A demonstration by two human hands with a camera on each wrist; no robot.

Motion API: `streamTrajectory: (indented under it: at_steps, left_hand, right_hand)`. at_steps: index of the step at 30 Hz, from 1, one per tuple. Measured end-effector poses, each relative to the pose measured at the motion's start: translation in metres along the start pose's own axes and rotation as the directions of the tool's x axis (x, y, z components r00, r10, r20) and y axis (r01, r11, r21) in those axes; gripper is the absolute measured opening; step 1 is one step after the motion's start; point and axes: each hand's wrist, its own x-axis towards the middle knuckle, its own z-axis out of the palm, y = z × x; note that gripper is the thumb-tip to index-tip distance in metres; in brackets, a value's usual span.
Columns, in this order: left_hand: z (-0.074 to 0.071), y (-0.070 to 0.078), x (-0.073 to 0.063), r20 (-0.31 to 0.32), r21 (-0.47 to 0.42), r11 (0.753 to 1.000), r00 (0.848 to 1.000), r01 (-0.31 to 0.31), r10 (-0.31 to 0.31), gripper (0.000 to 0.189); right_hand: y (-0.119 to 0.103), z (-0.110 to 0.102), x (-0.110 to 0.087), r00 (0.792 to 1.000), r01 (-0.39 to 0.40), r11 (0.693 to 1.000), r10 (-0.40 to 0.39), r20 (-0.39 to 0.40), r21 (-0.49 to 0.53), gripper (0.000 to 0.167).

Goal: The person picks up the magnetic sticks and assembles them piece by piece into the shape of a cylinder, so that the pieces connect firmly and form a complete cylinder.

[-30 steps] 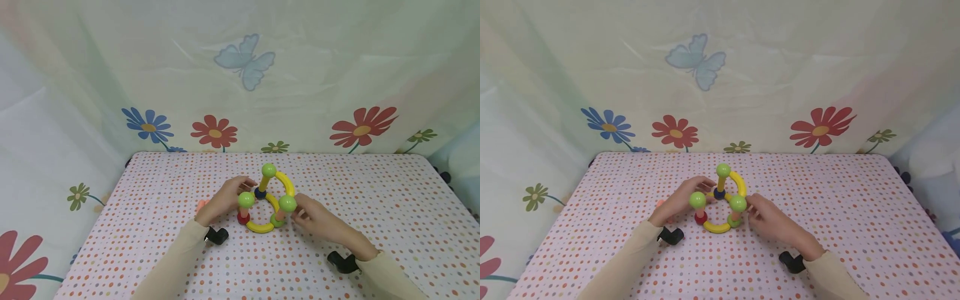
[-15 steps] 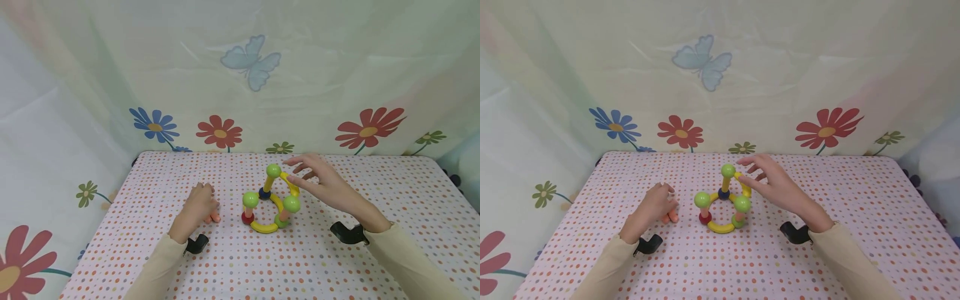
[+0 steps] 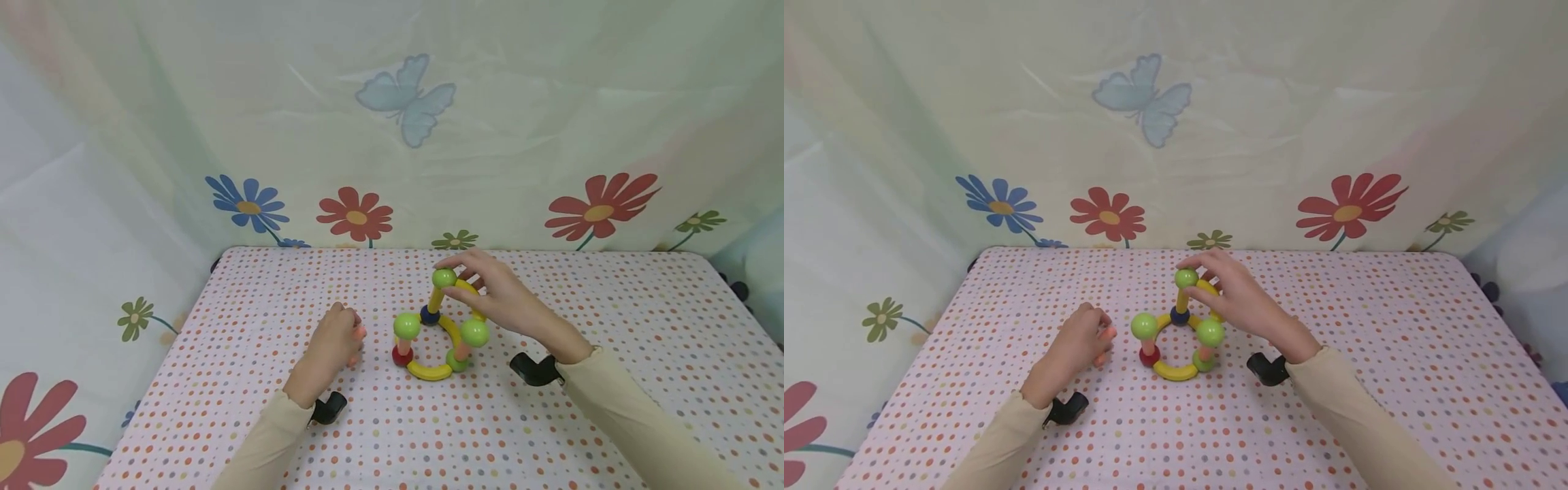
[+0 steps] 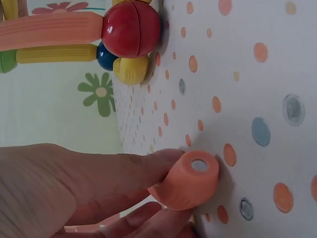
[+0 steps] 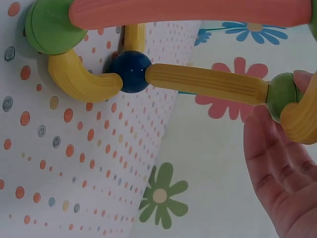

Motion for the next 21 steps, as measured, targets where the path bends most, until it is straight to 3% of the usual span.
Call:
streamTrajectory:
  at_steps: [3, 7, 10, 14, 21]
  left_hand:
    - [0.0007, -0.0015, -0.0016, -0.018, -0.009, 1.000, 1.000, -0.024, 0.024, 0.012]
    - [0.0002, -0.0028, -0.0023, -0.011, -0.003, 1.000, 1.000, -0.028, 0.028, 0.032]
    - [0.0008, -0.0028, -0.0022, -0.003, -0.010, 0.999, 1.000, -0.030, 0.030, 0.031]
    - [0.0032, -0.0023, -0.0013, 0.008, -0.075, 0.997, 0.999, -0.033, 0.034, 0.014]
    - [0.0032, -0.0025, 0.0068, -0.016, -0.170, 0.981, 0.996, -0.091, 0.090, 0.016]
  right_hand:
    - [0.0013, -0.0003, 0.0018, 1.000, 0.013, 1.000, -0.013, 0.000, -0.003, 0.035]
    - [0.0010, -0.0011, 0.0037, 1.000, 0.011, 1.000, -0.011, 0.009, 0.002, 0.035]
    - [0.0008, -0.0017, 0.0048, 1.000, 0.004, 1.000, -0.004, 0.012, 0.003, 0.036]
    - [0.0007, -0.0020, 0.0064, 1.000, 0.006, 1.000, -0.006, 0.011, 0.000, 0.035]
    - [0.0007, -0.0020, 0.0063, 1.000, -0.004, 1.000, 0.004, 0.012, 0.001, 0.035]
